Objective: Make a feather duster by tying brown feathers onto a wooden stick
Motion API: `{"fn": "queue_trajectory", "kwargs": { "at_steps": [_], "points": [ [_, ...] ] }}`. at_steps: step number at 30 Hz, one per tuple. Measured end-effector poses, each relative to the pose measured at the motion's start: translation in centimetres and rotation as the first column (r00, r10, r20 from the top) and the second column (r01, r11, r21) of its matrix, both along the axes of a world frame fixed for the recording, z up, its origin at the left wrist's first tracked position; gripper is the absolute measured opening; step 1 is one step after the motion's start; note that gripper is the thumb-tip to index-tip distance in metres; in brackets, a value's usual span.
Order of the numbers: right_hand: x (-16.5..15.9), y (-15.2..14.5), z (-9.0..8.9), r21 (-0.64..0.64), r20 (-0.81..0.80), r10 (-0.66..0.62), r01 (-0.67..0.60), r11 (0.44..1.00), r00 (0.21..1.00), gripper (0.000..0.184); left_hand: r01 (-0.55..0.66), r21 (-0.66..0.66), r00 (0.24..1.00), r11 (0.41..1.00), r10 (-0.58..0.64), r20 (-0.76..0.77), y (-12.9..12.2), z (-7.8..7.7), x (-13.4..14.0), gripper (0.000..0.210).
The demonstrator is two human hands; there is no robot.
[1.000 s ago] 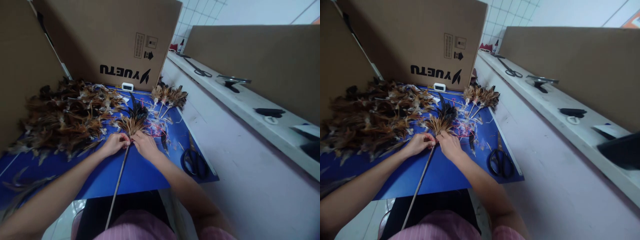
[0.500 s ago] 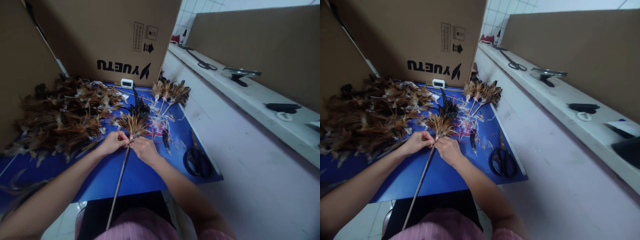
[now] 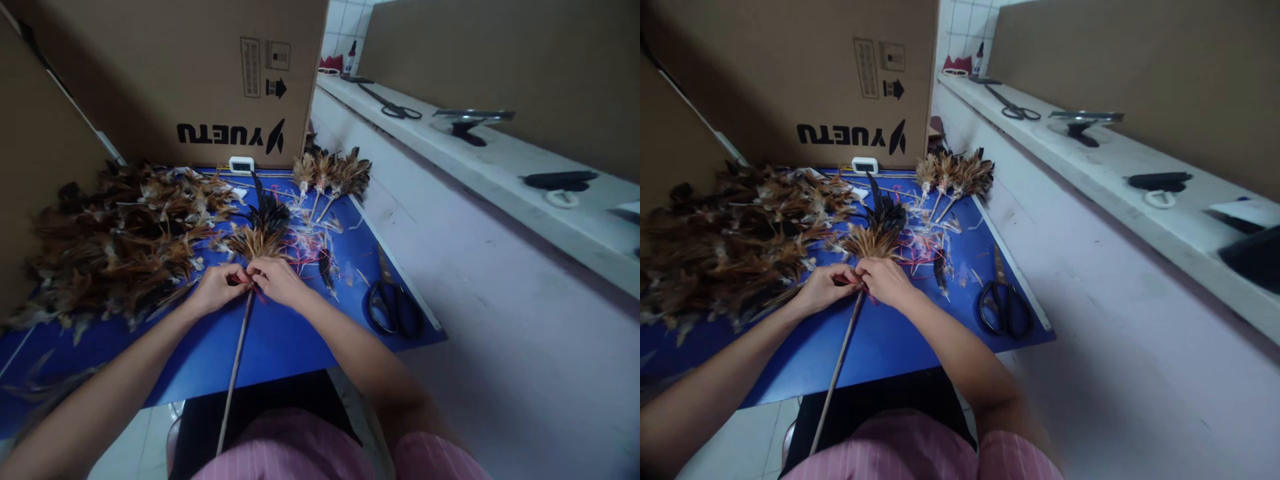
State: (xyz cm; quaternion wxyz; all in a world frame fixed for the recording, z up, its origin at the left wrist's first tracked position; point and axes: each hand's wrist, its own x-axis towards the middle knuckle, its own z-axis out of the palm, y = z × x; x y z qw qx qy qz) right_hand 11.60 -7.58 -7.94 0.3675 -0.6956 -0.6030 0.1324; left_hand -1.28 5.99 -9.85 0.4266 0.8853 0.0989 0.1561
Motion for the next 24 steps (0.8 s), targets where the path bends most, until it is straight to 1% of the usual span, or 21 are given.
{"fn": "queue_trajectory", "kwargs": {
  "at_steps": [3, 7, 9, 12, 14, 17, 20, 21, 24],
  "points": [
    [0.2, -0.1, -0.4, 0.024, -0.073, -0.001, 0.003, 1.0, 0.997, 0.022, 0.025, 0.194, 0.997, 0.981, -0.039, 0.071, -0.1, 0.1, -0.2, 0.014],
    [0.4, 0.0, -1.1, 0.06, -0.121, -0.002, 0.009, 0.998, 0.993, 0.027, 0.052, 0.407, 0.972, 0.912, -0.14, 0.189, -0.1, -0.2, -0.2, 0.012],
    [0.5, 0.0, -1.4, 0.073, -0.13, -0.011, 0.021, 0.997, 0.991, 0.028, 0.088, 0.507, 0.945, 0.857, -0.233, 0.231, 0.1, -0.4, -0.2, 0.012],
    [0.5, 0.1, -1.7, 0.088, -0.133, -0.032, 0.044, 0.995, 0.991, 0.028, 0.126, 0.661, 0.882, 0.74, -0.388, 0.267, 0.6, -0.6, -0.2, 0.012],
    [0.5, 0.2, -1.8, 0.098, -0.13, -0.037, 0.05, 0.994, 0.991, 0.028, 0.136, 0.713, 0.858, 0.687, -0.441, 0.262, 1.0, -0.6, -0.2, 0.013],
    [0.5, 0.3, -2.1, 0.097, -0.144, -0.036, 0.05, 0.994, 0.989, 0.026, 0.155, 0.745, 0.851, 0.649, -0.471, 0.232, 1.3, -0.6, -0.2, 0.015],
    [0.5, 0.4, -2.5, 0.099, -0.2, -0.047, 0.068, 0.993, 0.979, 0.023, 0.165, 0.789, 0.852, 0.591, -0.488, 0.187, 1.4, -0.4, -0.1, 0.017],
    [0.5, 0.4, -2.6, 0.1, -0.225, -0.05, 0.074, 0.992, 0.973, 0.023, 0.161, 0.8, 0.853, 0.578, -0.488, 0.182, 1.4, -0.3, 0.0, 0.018],
    [0.5, 0.4, -2.7, 0.088, -0.292, -0.049, 0.078, 0.993, 0.955, 0.022, 0.117, 0.809, 0.846, 0.576, -0.484, 0.223, 1.5, -0.3, 0.0, 0.017]
  ]
}}
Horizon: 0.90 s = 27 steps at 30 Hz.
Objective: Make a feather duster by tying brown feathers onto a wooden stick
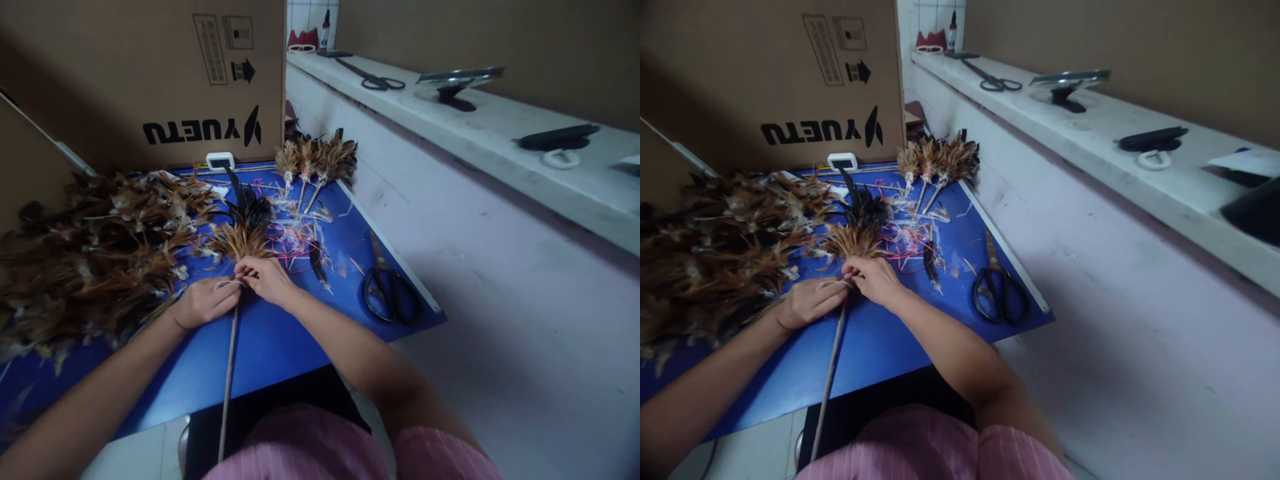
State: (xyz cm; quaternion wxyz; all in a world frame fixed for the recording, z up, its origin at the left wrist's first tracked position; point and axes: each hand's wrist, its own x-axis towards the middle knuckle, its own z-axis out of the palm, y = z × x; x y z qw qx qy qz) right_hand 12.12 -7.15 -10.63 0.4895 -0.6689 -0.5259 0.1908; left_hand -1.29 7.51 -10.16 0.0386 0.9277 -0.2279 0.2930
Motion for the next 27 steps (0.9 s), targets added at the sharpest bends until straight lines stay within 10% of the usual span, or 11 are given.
{"fn": "queue_trajectory", "kwargs": {
  "at_steps": [27],
  "points": [
    [-0.9, 0.4, -0.9, 0.144, -0.192, -0.013, 0.041, 0.989, 0.981, 0.022, -0.1, -0.094, 0.97, 0.991, 0.118, 0.211, -0.5, -0.1, 0.4, 0.009]
  ]
}}
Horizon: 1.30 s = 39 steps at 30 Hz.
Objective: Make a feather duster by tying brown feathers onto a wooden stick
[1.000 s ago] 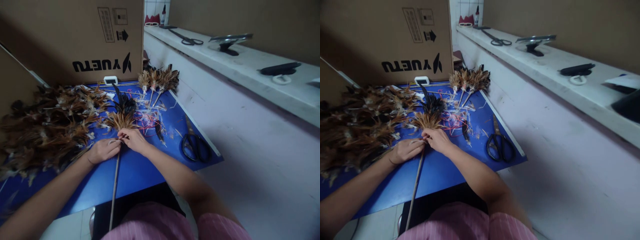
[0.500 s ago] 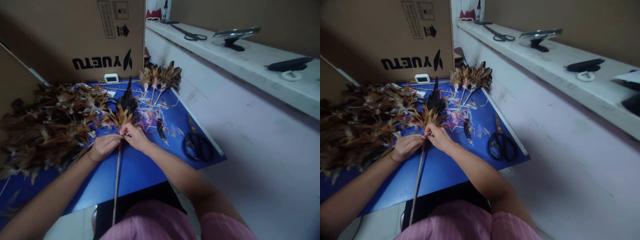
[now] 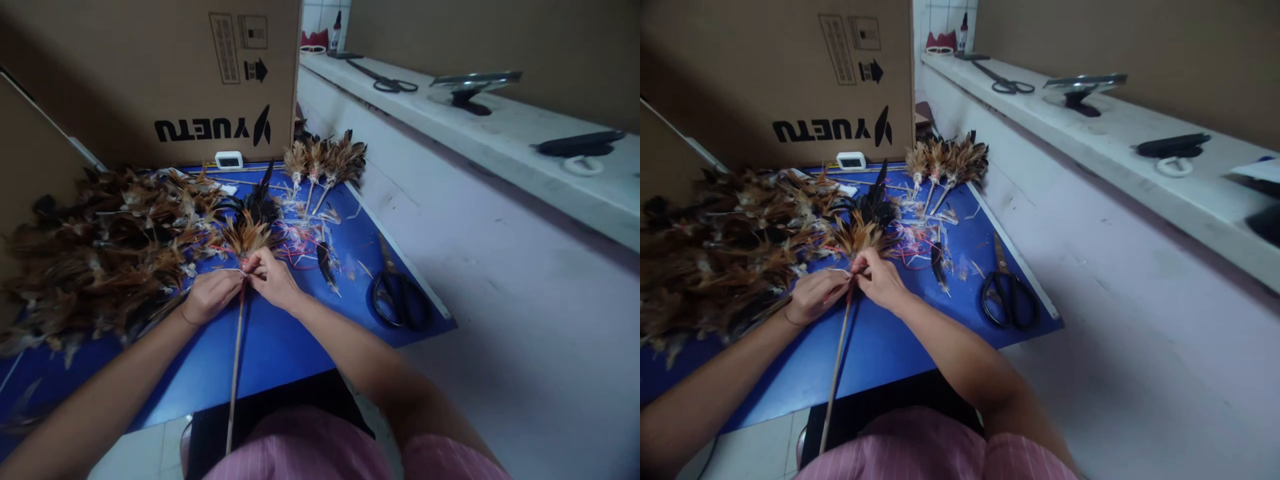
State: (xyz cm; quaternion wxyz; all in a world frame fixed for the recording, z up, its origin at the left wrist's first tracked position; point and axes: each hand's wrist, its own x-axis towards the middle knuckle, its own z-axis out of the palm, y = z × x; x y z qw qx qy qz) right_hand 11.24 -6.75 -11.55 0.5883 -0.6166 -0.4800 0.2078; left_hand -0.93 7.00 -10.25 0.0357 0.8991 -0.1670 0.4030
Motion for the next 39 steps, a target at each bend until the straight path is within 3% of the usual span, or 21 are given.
{"fn": "queue_trajectory", "kwargs": {
  "at_steps": [6, 12, 22, 25, 31, 39],
  "points": [
    [0.3, 0.1, 0.0, 0.011, -0.09, 0.016, -0.015, 1.0, 0.996, 0.019, 0.021, -0.035, 1.0, 0.999, -0.021, -0.003, 0.2, -0.2, 0.0, 0.012],
    [0.3, 0.0, 0.1, -0.017, -0.018, -0.011, 0.011, 1.0, 1.0, 0.02, 0.011, -0.075, 1.0, 0.997, -0.012, -0.023, 0.4, -0.7, 0.1, 0.014],
    [-0.3, 0.0, 0.4, -0.051, -0.019, -0.111, 0.11, 0.993, 0.994, 0.018, -0.125, -0.266, 0.988, 0.956, 0.095, -0.122, 0.2, -0.7, -0.1, 0.005],
    [-0.3, -0.1, 0.5, -0.081, -0.003, -0.147, 0.146, 0.986, 0.989, 0.015, -0.177, -0.365, 0.978, 0.914, 0.124, -0.165, -0.1, -0.5, -0.1, 0.006],
    [-0.4, -0.2, 0.7, -0.099, -0.061, -0.173, 0.167, 0.981, 0.983, 0.016, -0.284, -0.576, 0.955, 0.767, 0.174, -0.24, -0.4, -0.8, 0.0, 0.005],
    [-0.4, -0.3, 0.4, -0.161, 0.017, -0.257, 0.256, 0.953, 0.966, 0.02, -0.366, -0.667, 0.927, 0.649, 0.194, -0.321, -0.2, -1.0, -0.1, 0.013]
  ]
}}
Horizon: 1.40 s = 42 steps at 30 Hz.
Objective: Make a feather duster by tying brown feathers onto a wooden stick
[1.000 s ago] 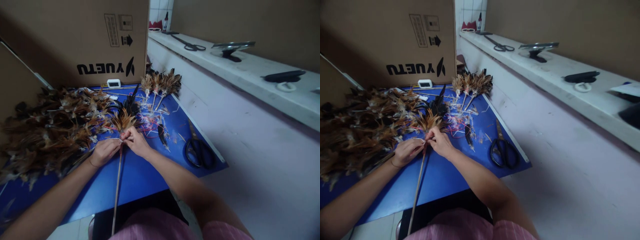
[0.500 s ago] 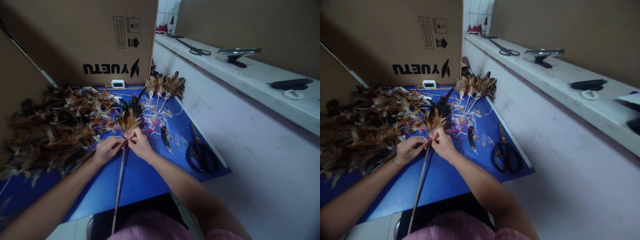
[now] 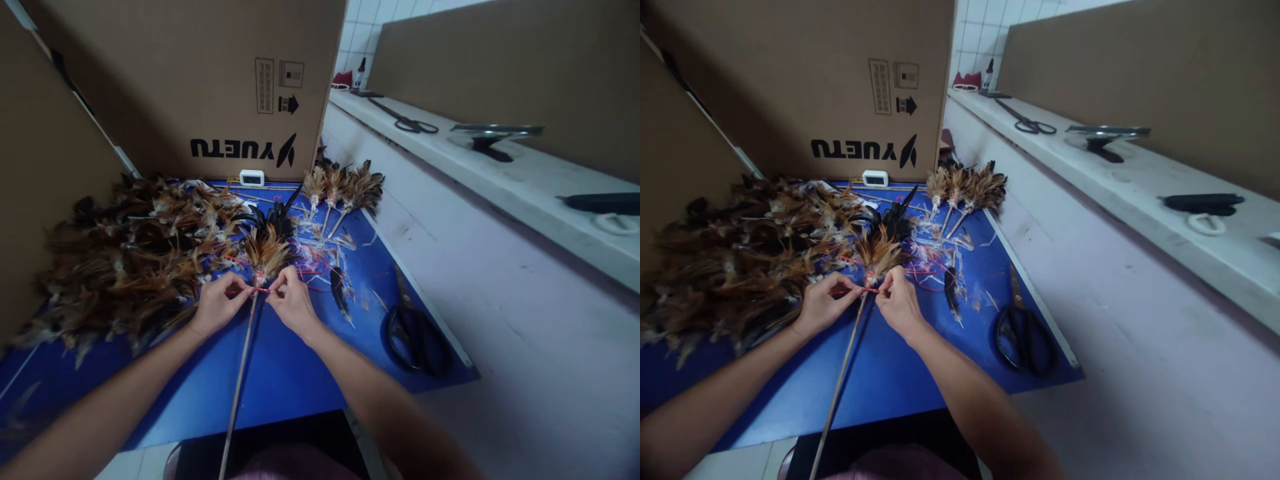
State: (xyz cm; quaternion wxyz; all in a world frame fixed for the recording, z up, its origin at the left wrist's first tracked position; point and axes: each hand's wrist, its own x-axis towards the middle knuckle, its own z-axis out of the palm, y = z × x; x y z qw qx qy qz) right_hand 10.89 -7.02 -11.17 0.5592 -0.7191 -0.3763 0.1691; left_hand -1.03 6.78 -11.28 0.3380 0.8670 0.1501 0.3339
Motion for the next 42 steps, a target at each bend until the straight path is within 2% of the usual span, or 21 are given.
{"fn": "queue_trajectory", "kwargs": {
  "at_steps": [10, 15, 17, 20, 23, 25, 27, 29, 31, 33, 35, 38, 42],
  "points": [
    [0.0, 0.5, 0.2, -0.123, 0.104, -0.028, 0.041, 0.992, 0.994, 0.023, -0.083, -0.122, 0.993, 0.989, 0.072, -0.097, 0.3, 0.2, 0.1, 0.02],
    [-0.2, 0.6, 0.7, -0.166, 0.202, -0.05, 0.084, 0.983, 0.978, 0.022, -0.072, -0.282, 0.99, 0.957, 0.034, -0.136, 0.6, 0.1, 0.4, 0.025],
    [-0.2, 0.5, 0.6, -0.146, 0.223, -0.028, 0.062, 0.987, 0.974, 0.019, -0.036, -0.335, 0.99, 0.941, -0.013, -0.141, 0.6, 0.1, 0.4, 0.028],
    [0.0, 0.1, 0.1, -0.059, 0.164, 0.02, -0.011, 0.998, 0.986, 0.015, 0.004, -0.444, 0.994, 0.896, -0.05, -0.093, 0.7, 0.1, 0.0, 0.036],
    [0.6, -0.5, 0.0, -0.002, 0.13, -0.008, 0.008, 1.0, 0.992, 0.013, -0.058, -0.505, 0.998, 0.861, 0.036, -0.055, 0.7, 0.4, -0.9, 0.042],
    [0.9, -0.9, 0.4, -0.01, 0.165, -0.045, 0.048, 0.999, 0.985, 0.012, -0.196, -0.414, 0.98, 0.889, 0.166, -0.108, 0.4, 1.0, -1.5, 0.04],
    [1.0, -1.1, 1.0, -0.036, 0.222, -0.048, 0.057, 0.998, 0.974, 0.01, -0.321, -0.182, 0.94, 0.929, 0.29, -0.18, -0.1, 1.8, -1.8, 0.032],
    [0.8, -1.3, 1.5, -0.072, 0.275, -0.017, 0.038, 0.997, 0.961, 0.01, -0.327, 0.081, 0.904, 0.942, 0.337, -0.263, -0.9, 2.5, -1.6, 0.027],
    [0.3, -1.4, 1.8, -0.119, 0.308, 0.029, 0.009, 0.993, 0.951, 0.01, -0.265, 0.218, 0.859, 0.939, 0.332, -0.389, -1.7, 2.9, -1.1, 0.031],
    [-0.2, -1.5, 1.8, -0.163, 0.319, 0.065, -0.013, 0.986, 0.946, 0.01, -0.248, 0.238, 0.805, 0.939, 0.336, -0.489, -2.4, 2.8, -0.3, 0.033],
    [-0.5, -1.5, 1.7, -0.189, 0.327, 0.082, -0.02, 0.982, 0.941, 0.009, -0.266, 0.236, 0.786, 0.935, 0.352, -0.508, -2.9, 2.6, 0.3, 0.029],
    [-0.6, -1.5, 1.6, -0.19, 0.332, 0.088, -0.025, 0.982, 0.939, 0.01, -0.264, 0.23, 0.819, 0.937, 0.343, -0.461, -3.4, 2.7, 0.5, 0.025],
    [-0.6, -2.1, 2.7, -0.143, 0.323, 0.101, -0.057, 0.988, 0.941, 0.011, -0.301, 0.177, 0.869, 0.937, 0.346, -0.353, -4.1, 4.3, -0.5, 0.027]
  ]
}}
